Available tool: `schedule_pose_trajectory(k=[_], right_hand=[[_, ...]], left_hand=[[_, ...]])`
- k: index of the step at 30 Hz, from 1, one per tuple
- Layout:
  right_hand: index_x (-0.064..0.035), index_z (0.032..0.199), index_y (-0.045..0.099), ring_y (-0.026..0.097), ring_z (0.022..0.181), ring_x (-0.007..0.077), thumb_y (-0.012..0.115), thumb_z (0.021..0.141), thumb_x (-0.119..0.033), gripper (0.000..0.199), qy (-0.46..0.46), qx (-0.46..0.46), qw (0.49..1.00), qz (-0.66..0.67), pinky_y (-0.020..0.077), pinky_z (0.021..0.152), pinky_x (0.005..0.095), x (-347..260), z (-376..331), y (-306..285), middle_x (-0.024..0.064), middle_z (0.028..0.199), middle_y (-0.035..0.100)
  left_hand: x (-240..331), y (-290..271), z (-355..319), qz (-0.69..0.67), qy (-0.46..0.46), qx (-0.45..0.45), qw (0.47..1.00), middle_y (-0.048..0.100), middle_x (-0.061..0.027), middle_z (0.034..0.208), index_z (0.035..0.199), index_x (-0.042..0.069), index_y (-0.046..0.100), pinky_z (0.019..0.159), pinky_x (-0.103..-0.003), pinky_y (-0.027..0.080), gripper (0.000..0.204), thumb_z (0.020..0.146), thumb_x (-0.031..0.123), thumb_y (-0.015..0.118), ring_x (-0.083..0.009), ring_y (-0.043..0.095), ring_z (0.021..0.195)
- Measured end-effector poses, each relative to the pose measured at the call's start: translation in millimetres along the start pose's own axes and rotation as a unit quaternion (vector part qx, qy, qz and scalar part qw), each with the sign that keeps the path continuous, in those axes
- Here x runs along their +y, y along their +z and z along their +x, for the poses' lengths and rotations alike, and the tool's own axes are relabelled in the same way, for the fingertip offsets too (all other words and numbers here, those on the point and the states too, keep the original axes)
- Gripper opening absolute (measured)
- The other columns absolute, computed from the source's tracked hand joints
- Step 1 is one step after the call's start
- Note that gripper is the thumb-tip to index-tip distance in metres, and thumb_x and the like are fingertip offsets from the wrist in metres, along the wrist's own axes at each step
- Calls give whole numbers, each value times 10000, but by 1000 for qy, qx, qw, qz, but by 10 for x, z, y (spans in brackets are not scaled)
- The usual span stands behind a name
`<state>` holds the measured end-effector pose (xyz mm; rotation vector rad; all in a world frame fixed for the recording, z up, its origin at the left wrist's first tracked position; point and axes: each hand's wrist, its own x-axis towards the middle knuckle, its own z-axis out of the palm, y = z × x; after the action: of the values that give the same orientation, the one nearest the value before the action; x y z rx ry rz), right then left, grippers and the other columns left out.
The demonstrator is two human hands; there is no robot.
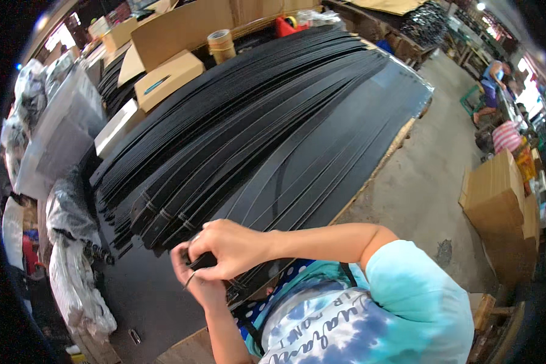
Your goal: The person assembles belts by fitting metal buckles onto the ends of leather straps and securing them by hand.
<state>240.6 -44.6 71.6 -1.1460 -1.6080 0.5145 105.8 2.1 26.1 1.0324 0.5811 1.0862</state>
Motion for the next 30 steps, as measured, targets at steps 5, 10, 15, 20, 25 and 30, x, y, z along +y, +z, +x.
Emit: schedule_pose_trajectory(k=[5, 10, 15, 20, 25, 30], right_hand=[[-29, 752, 633, 518, 561, 279, 706, 698, -218, 211, -38, 62, 996, -53, 374, 627, 356, -22, 104, -10, 84, 613, 559], [-28, 742, 638, 527, 573, 264, 695, 709, -196, 180, -29, 63, 997, -44, 369, 647, 343, -36, 89, -49, 79, 626, 573], [-28, 766, 641, 541, 620, 277, 697, 712, -193, 182, -55, 83, 991, -91, 375, 668, 349, 33, 111, 61, 99, 654, 586], [0, 757, 612, 606, 718, 355, 692, 686, -180, 209, -40, -24, 988, -150, 459, 662, 430, 149, 147, -193, 158, 701, 610], [-9, 701, 578, 609, 706, 371, 685, 726, -195, 217, -32, -76, 985, -150, 479, 631, 436, 173, 54, -277, 166, 702, 607], [-64, 722, 629, 582, 544, 271, 733, 749, -250, 215, -59, 35, 970, -232, 449, 508, 348, 26, 1, -202, 70, 652, 612]], left_hand=[[311, -404, 69, 221, 165, 18, 961, 574, -11, 894, 986, 27, 554, 599, -174, 443, 68, 937, 52, 515, -67, 550, 792], [410, -434, 63, 131, 60, -79, 986, 619, -37, 977, 1073, -2, 585, 640, -204, 455, 167, 923, 63, 555, -83, 576, 798], [334, -332, 56, 159, 102, 15, 982, 530, -25, 897, 963, -43, 601, 622, -248, 402, 129, 906, 73, 602, -96, 500, 709], [405, -96, 95, 375, 294, 104, 873, 574, -60, 909, 945, -78, 629, 656, -243, 436, 154, 909, 69, 604, -112, 529, 752], [401, -150, 121, 498, 306, 84, 807, 672, -140, 1012, 1025, -59, 650, 778, -298, 527, 162, 879, -12, 596, -194, 642, 871], [152, 83, 255, 399, 260, 33, 879, 705, -103, 954, 1003, 1, 672, 685, -239, 511, 140, 900, 70, 608, -115, 640, 753]])
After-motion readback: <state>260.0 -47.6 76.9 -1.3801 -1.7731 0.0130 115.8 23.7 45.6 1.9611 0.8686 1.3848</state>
